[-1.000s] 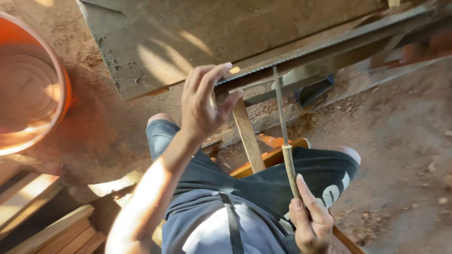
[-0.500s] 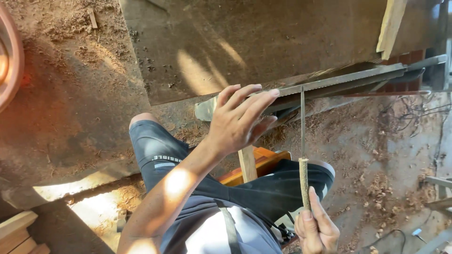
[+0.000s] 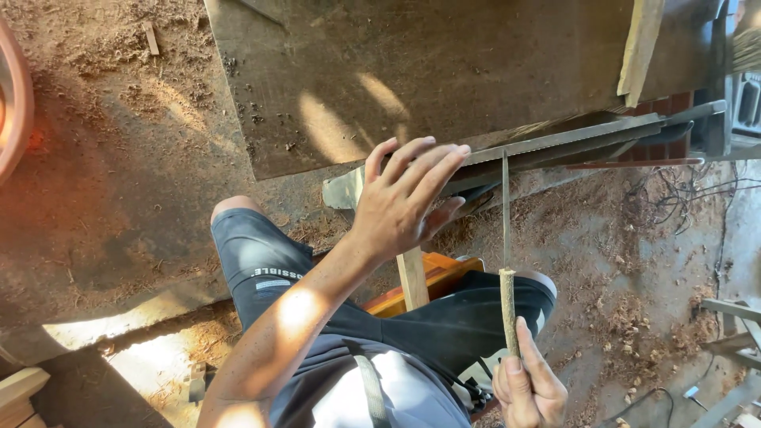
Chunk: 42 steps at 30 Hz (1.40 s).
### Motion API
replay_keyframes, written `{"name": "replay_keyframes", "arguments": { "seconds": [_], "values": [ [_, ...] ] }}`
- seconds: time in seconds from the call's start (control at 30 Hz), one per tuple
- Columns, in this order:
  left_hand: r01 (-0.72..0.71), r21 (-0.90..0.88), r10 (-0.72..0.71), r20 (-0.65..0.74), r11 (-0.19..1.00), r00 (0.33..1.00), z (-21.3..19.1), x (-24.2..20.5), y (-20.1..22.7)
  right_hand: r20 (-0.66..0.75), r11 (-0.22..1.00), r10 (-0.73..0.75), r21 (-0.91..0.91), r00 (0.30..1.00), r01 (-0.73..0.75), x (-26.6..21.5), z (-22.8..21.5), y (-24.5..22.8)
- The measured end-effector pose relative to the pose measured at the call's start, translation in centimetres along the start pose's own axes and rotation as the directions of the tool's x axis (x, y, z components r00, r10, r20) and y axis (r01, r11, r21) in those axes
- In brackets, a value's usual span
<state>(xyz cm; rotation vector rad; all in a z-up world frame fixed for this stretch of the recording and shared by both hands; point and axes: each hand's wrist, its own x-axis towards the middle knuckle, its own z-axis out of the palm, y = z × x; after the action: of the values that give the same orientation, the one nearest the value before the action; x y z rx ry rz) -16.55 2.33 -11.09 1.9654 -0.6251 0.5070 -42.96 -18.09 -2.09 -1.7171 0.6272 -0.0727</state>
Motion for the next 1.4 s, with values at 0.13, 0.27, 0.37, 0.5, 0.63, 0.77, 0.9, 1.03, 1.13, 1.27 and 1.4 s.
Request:
{"name": "replay_keyframes", "arguments": {
  "seconds": [0.13, 0.27, 0.37, 0.5, 0.63, 0.77, 0.9, 1.03, 1.13, 1.27, 1.4],
  "values": [
    [0.023, 0.092, -0.022, -0.01, 0.995, 1.0, 0.2, 0.2, 0.1, 0.013, 1.0, -0.012, -0.017, 1.0, 0.012, 0.1, -0.2, 0.2],
    [0.012, 0.128, -0.012, -0.001, 0.992, 1.0, 0.3, 0.4, 0.2, 0.014, 0.998, -0.011, -0.057, 1.0, 0.012, 0.1, -0.1, 0.4],
    [0.011, 0.141, -0.012, 0.009, 0.99, 1.0, 0.3, 0.5, 0.4, -0.005, 0.998, 0.029, -0.049, 1.0, -0.029, 0.0, -0.1, 0.5],
    [0.025, 0.14, -0.029, 0.028, 0.99, 0.999, 0.2, 0.7, 0.5, -0.032, 0.998, 0.057, -0.028, 0.998, -0.058, 0.2, 0.4, 0.2],
    [0.024, 0.158, -0.032, 0.045, 0.987, 0.998, -0.1, 1.1, 1.0, -0.007, 0.994, 0.043, -0.098, 0.999, -0.044, 0.5, 0.8, 0.1],
    [0.035, 0.124, -0.042, 0.053, 0.992, 0.998, -0.7, 2.4, 0.7, 0.044, 0.987, 0.072, -0.146, 0.996, -0.065, 1.1, 1.0, -0.4],
    [0.211, -0.081, -0.202, 0.109, 0.974, 0.973, -2.3, 6.5, -1.2, 0.059, 0.937, -0.019, -0.346, 0.998, 0.038, 1.5, 2.4, -2.0],
    [0.397, -0.024, -0.315, 0.565, 0.918, 0.762, -3.8, 12.8, -3.1, 0.142, 0.939, 0.004, -0.342, 0.99, 0.046, 2.3, 3.2, -2.8],
    [0.475, 0.134, -0.39, 0.776, 0.87, 0.496, -3.8, 15.3, -2.3, 0.141, 0.926, -0.028, -0.369, 0.99, 0.079, 2.3, 3.2, -2.5],
    [0.445, 0.136, -0.338, 0.846, 0.885, 0.414, -2.6, 16.4, -2.4, 0.134, 0.923, -0.008, -0.381, 0.991, 0.059, 2.3, 3.0, -2.5],
    [0.447, 0.184, -0.378, 0.837, 0.876, 0.396, -2.9, 17.7, -1.1, 0.129, 0.931, -0.045, -0.355, 0.991, 0.088, 2.5, 3.2, -3.0]
  ]
}}
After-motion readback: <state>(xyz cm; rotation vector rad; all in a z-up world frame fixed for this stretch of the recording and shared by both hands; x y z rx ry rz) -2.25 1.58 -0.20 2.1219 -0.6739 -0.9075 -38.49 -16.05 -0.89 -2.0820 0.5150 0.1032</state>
